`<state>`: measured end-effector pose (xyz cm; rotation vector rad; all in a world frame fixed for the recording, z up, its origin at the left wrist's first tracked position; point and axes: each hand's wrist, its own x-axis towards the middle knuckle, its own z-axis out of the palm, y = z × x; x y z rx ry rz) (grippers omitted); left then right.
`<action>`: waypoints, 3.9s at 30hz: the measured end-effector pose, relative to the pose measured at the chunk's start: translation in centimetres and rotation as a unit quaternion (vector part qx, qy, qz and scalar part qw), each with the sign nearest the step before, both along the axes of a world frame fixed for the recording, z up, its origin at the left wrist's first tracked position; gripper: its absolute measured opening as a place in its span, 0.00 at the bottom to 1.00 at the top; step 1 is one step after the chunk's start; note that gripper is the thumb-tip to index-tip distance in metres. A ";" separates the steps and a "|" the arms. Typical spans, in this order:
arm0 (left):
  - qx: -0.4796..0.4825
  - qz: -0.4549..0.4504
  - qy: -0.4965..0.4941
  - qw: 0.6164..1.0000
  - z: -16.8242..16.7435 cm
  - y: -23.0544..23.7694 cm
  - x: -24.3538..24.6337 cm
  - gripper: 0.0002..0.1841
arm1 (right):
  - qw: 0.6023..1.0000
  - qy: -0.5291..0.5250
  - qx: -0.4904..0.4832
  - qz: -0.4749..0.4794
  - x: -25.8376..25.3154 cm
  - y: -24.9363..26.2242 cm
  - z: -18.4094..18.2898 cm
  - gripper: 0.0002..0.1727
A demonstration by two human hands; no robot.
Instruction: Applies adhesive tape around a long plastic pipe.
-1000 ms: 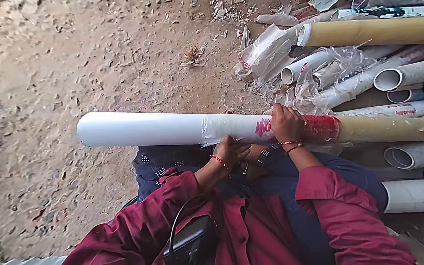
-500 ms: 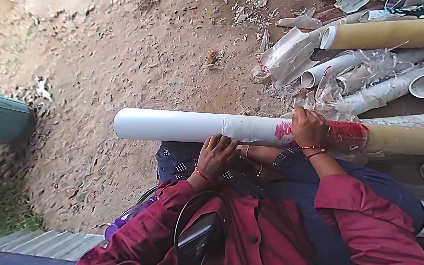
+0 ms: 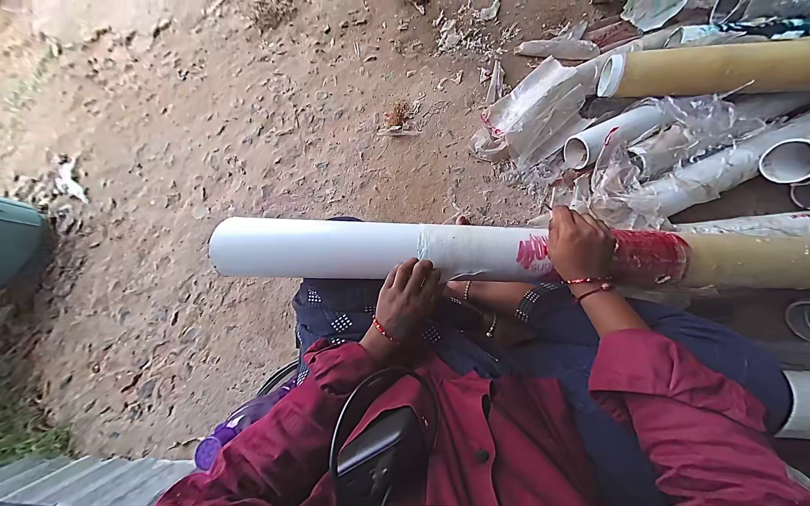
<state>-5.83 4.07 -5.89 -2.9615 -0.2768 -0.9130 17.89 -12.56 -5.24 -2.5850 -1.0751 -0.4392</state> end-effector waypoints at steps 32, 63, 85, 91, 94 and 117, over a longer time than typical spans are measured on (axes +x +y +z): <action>-0.234 0.144 0.025 0.961 2.4 -0.8 -1.0 0.13 | 1.000 -0.010 0.007 0.004 0.1 0.2 0.1 0.14; -0.175 0.128 0.044 0.975 2.7 -0.1 -0.9 0.17 | 1.000 -0.010 -0.004 0.000 0.0 0.2 0.1 0.16; -0.238 -0.134 0.129 0.953 2.5 3.4 -2.3 0.14 | 1.000 -0.012 0.009 -0.006 0.1 0.1 -0.2 0.17; -0.179 -0.108 0.042 0.977 2.0 2.9 -2.7 0.09 | 1.000 -0.005 0.007 -0.002 0.3 0.1 -0.1 0.17; -0.160 -0.119 0.029 0.979 1.8 1.8 -2.2 0.18 | 1.000 0.011 0.000 0.005 0.2 0.1 0.1 0.15; -0.186 -0.016 0.405 0.895 6.6 -1.3 3.7 0.14 | 0.999 0.008 0.050 0.002 0.4 -0.4 -0.1 0.15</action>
